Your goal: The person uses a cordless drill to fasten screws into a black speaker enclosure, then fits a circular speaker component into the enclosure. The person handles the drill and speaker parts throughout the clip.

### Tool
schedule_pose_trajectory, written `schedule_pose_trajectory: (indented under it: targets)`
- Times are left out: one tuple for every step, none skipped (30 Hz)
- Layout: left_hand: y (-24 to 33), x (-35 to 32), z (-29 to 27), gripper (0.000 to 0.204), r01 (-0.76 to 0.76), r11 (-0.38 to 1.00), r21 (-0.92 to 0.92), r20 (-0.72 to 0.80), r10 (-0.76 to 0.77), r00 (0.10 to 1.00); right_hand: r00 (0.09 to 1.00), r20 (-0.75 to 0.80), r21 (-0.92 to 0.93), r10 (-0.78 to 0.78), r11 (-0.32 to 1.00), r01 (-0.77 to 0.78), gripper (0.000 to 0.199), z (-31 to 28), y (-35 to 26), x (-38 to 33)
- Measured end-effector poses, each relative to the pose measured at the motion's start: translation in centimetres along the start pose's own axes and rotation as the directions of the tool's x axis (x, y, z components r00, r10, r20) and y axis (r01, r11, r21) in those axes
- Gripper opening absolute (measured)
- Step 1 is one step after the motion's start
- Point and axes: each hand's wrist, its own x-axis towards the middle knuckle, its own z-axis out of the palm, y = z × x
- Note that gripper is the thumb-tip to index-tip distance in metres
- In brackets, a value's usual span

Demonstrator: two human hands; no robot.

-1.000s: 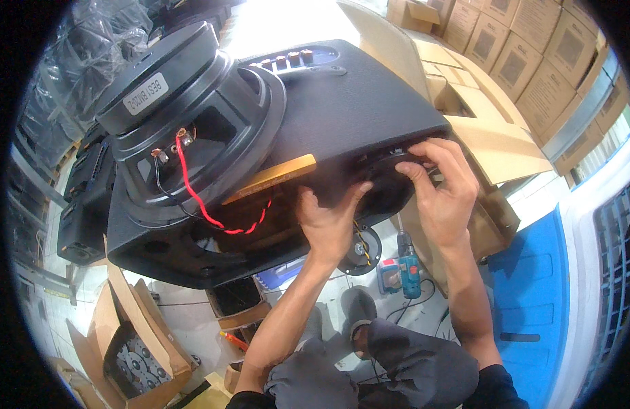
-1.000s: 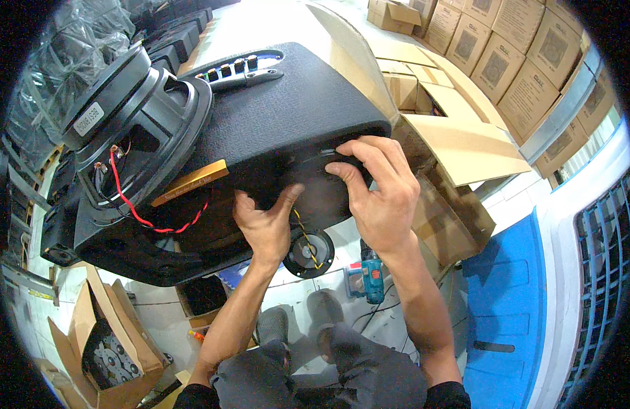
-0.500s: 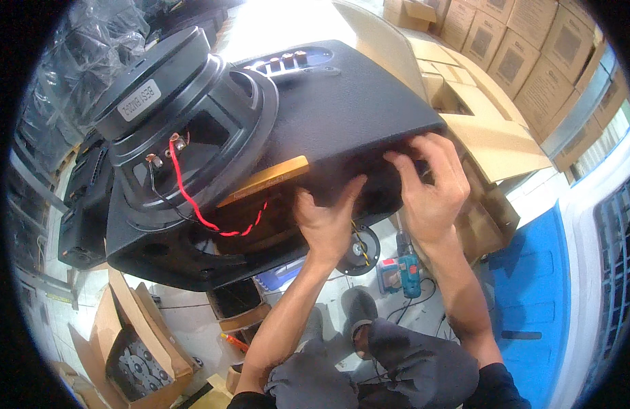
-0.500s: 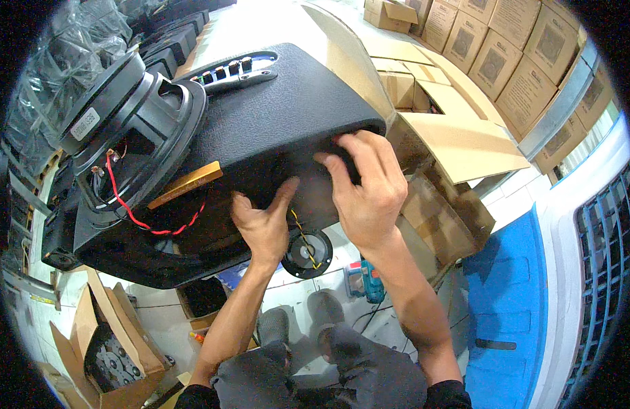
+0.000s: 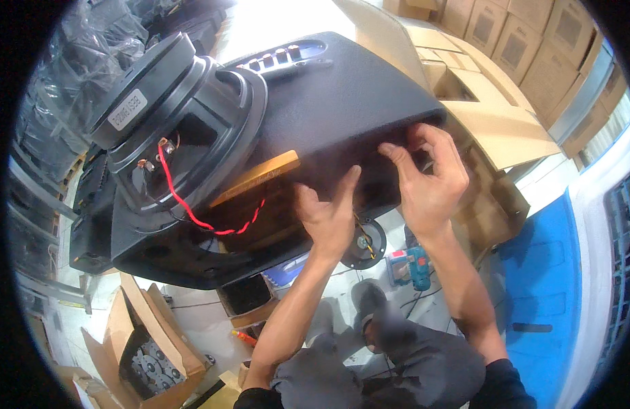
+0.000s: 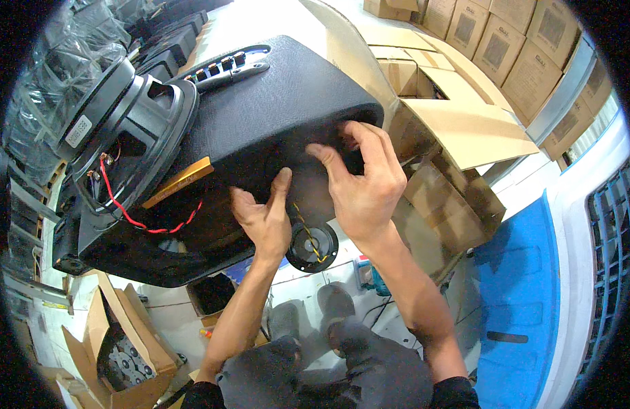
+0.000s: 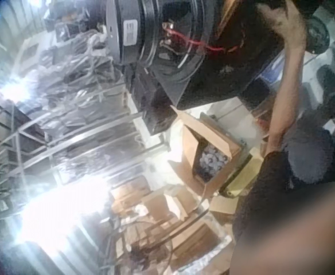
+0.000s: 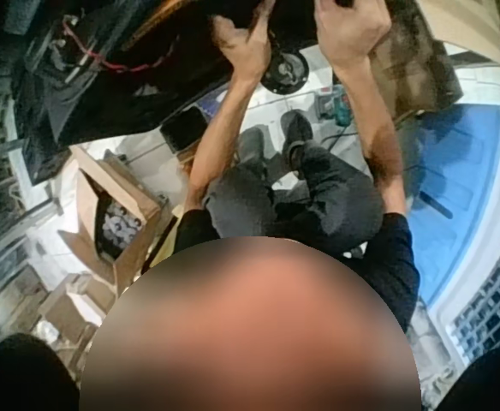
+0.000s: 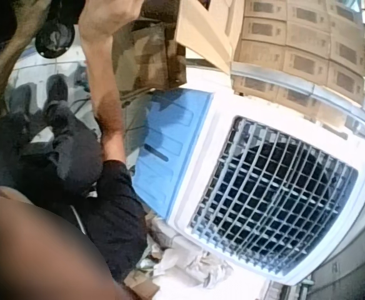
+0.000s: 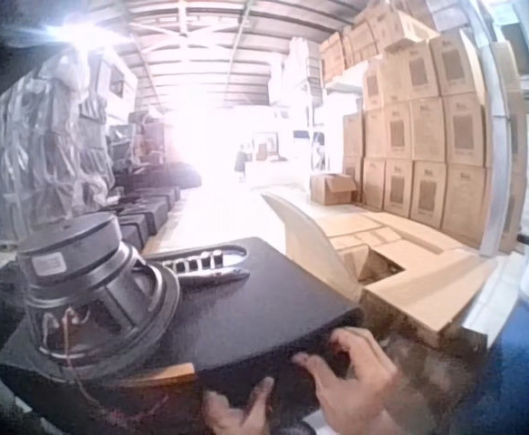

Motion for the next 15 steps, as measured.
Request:
schedule_pose_trajectory:
  targets:
    - [-0.1, 0.0, 0.1, 0.040, -0.006, 1.000, -0.002, -0.005, 0.006, 1.000, 1.000, 0.004, -0.002, -0.016, 1.000, 0.016, 0.036, 0.0, 0.0, 0.0]
    - [-0.2, 0.0, 0.1, 0.039, -0.021, 1.000, -0.010, -0.011, 0.021, 1.000, 0.999, 0.012, 0.003, -0.035, 0.999, 0.035, 0.037, -0.1, 0.1, -0.1]
    - [-0.3, 0.1, 0.2, 0.038, -0.035, 0.999, -0.019, -0.018, 0.035, 0.999, 0.998, 0.020, 0.008, -0.056, 0.998, 0.055, 0.038, -0.1, 0.3, -0.1]
    - [-0.3, 0.1, 0.2, 0.037, -0.050, 0.998, -0.024, -0.020, 0.050, 0.999, 0.996, 0.028, 0.011, -0.080, 0.997, 0.079, 0.039, -0.1, 0.5, -0.2]
    - [-0.4, 0.1, 0.2, 0.037, -0.052, 0.999, -0.006, -0.020, 0.052, 0.998, 0.994, 0.039, 0.010, -0.105, 0.994, 0.104, 0.043, -0.2, 0.6, -0.3]
    - [-0.4, 0.1, 0.2, 0.037, -0.053, 0.998, 0.018, -0.014, 0.053, 0.998, 0.990, 0.050, 0.008, -0.131, 0.991, 0.131, 0.047, -0.3, 0.8, -0.4]
    - [-0.4, 0.1, 0.2, 0.037, -0.053, 0.998, 0.041, -0.016, 0.053, 0.998, 0.987, 0.065, 0.002, -0.149, 0.989, 0.149, 0.051, -0.3, 1.0, -0.6]
    - [-0.5, 0.1, 0.3, 0.037, -0.074, 0.997, 0.037, -0.025, 0.075, 0.997, 0.979, 0.086, 0.000, -0.185, 0.983, 0.186, 0.055, -0.4, 1.1, -0.9]
    - [-0.5, 0.2, 0.3, 0.038, -0.095, 0.995, 0.031, -0.040, 0.097, 0.995, 0.971, 0.110, -0.006, -0.213, 0.977, 0.215, 0.060, -0.5, 1.3, -1.2]
    - [-0.4, 0.2, 0.4, 0.038, -0.107, 0.994, 0.035, -0.047, 0.109, 0.993, 0.960, 0.142, -0.024, -0.243, 0.968, 0.248, 0.065, -0.6, 1.4, -1.6]
    - [-0.4, 0.2, 0.4, 0.039, -0.101, 0.994, 0.047, -0.051, 0.104, 0.993, 0.950, 0.161, -0.015, -0.268, 0.962, 0.274, 0.066, -0.7, 1.7, -2.0]
    - [-0.3, 0.2, 0.4, 0.039, -0.089, 0.994, 0.065, -0.046, 0.092, 0.995, 0.937, 0.186, -0.020, -0.297, 0.952, 0.306, 0.068, -0.8, 1.9, -2.3]
    - [-0.3, 0.1, 0.4, 0.039, -0.080, 0.993, 0.082, -0.045, 0.084, 0.995, 0.925, 0.209, -0.030, -0.316, 0.944, 0.330, 0.069, -0.8, 2.2, -2.7]
    - [-0.3, 0.1, 0.5, 0.039, -0.084, 0.994, 0.068, -0.052, 0.088, 0.995, 0.911, 0.226, -0.059, -0.344, 0.929, 0.366, 0.067, -0.7, 2.4, -3.1]
    - [-0.3, 0.2, 0.6, 0.038, -0.098, 0.994, 0.051, -0.064, 0.101, 0.993, 0.899, 0.240, -0.093, -0.366, 0.913, 0.397, 0.066, -0.4, 2.6, -3.5]
